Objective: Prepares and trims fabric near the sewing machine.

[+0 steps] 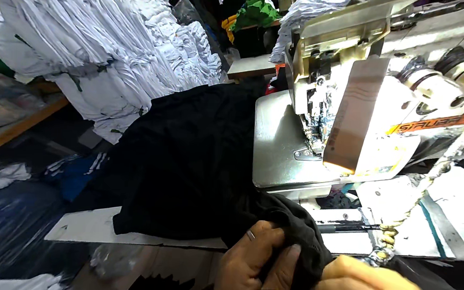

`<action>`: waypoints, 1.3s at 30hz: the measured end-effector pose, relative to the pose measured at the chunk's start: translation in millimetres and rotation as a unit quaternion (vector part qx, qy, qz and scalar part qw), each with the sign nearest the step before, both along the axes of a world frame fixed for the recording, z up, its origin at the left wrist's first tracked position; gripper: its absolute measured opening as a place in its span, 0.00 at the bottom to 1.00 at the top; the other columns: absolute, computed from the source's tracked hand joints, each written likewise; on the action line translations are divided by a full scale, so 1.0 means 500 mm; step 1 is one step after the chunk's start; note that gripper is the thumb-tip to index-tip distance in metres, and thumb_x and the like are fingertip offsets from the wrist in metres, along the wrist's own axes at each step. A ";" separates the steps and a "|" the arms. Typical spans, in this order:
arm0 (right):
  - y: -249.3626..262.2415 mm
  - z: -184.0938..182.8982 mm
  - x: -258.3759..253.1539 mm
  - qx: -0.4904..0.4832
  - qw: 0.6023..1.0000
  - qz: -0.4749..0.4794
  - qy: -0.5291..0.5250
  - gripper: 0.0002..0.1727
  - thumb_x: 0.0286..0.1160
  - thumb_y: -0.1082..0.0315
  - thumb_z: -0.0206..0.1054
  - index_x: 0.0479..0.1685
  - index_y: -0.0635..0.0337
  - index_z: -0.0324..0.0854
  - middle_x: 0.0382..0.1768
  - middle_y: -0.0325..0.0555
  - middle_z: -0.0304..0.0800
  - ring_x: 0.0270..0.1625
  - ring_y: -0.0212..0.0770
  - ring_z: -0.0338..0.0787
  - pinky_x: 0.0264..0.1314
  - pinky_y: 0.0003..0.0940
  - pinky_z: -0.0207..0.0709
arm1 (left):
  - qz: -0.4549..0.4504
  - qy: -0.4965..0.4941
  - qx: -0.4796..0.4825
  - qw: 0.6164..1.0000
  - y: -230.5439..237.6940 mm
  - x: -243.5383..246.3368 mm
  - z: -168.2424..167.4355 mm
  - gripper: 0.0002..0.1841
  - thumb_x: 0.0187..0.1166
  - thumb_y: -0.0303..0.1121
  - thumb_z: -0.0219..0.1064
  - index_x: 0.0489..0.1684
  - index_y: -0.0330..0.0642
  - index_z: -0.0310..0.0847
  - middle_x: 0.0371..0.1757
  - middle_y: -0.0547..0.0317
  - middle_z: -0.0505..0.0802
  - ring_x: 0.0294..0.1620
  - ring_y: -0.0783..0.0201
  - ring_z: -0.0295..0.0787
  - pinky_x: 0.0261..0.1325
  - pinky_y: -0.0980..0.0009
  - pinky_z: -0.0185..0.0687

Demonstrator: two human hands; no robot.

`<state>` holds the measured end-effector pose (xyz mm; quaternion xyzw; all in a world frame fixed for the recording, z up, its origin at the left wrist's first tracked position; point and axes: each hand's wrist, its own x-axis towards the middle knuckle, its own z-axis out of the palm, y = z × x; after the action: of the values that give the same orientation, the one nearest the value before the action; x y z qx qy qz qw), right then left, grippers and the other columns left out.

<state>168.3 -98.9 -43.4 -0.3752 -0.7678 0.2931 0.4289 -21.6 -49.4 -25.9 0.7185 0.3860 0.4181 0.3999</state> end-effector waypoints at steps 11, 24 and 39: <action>0.072 -0.033 0.001 0.045 0.987 -0.135 0.070 0.11 0.78 0.72 0.63 0.44 0.70 0.89 0.35 0.51 0.92 0.37 0.24 0.85 0.46 0.11 0.74 | 0.000 0.088 0.200 0.976 0.027 0.024 -0.023 0.12 0.86 0.34 0.61 0.35 0.36 0.83 0.54 0.47 0.84 0.55 0.78 0.78 0.61 0.89 0.70; 0.024 0.018 0.064 -0.068 0.978 -0.150 -0.130 0.23 0.85 0.59 0.61 0.66 0.71 0.82 0.44 0.62 0.91 0.37 0.48 0.87 0.42 0.37 0.79 | -0.019 0.046 0.093 0.994 0.065 0.035 -0.074 0.12 0.81 0.30 0.63 0.33 0.31 0.88 0.40 0.55 0.92 0.51 0.81 0.84 0.60 0.89 0.75; 0.013 0.027 0.056 -0.127 0.947 -0.118 -0.270 0.36 0.89 0.41 0.47 0.49 0.70 0.83 0.31 0.60 0.84 0.27 0.56 0.85 0.24 0.47 0.73 | -0.016 0.068 0.147 0.987 0.046 0.037 -0.073 0.12 0.84 0.32 0.63 0.36 0.31 0.84 0.42 0.51 0.88 0.53 0.80 0.82 0.60 0.92 0.71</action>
<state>196.4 -92.4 -30.1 -0.5794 -0.7615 0.2230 0.1862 -2.9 -26.6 -62.5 0.8027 0.3350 0.4138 0.2689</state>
